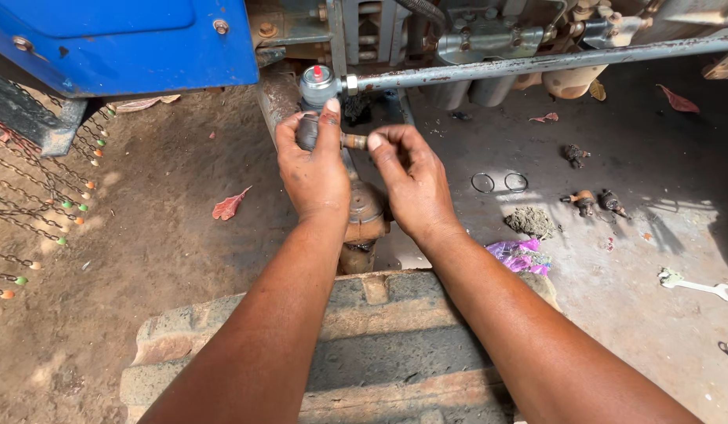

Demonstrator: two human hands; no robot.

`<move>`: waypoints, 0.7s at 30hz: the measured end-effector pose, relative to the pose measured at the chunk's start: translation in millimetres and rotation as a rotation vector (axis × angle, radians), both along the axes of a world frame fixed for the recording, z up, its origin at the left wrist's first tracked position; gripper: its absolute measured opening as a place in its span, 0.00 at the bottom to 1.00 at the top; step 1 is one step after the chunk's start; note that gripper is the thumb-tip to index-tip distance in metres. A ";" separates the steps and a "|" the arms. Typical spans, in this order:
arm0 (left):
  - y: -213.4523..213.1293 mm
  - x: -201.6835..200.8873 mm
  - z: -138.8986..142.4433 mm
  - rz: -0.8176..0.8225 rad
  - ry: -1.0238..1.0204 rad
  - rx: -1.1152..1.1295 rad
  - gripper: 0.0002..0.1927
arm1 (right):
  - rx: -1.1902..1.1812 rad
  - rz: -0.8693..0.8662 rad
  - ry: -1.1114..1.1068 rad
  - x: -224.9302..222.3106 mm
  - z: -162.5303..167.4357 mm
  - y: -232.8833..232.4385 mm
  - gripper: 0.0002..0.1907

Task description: The person cleans a metal pipe fitting with a cloth and then uses a wrench to tighten a connection on a metal pipe attached to a blue machine. They continue to tighten the fitting by hand and inspect the connection.

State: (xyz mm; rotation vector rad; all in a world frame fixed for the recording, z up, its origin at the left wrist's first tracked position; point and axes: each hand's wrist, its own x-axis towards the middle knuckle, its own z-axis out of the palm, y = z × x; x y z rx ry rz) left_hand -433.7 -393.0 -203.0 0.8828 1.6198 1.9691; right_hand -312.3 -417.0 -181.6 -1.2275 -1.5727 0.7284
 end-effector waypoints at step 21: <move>-1.1 -1.8 1.6 -0.041 -0.072 0.028 0.26 | -0.052 -0.118 -0.040 -2.1 11.5 -10.4 0.19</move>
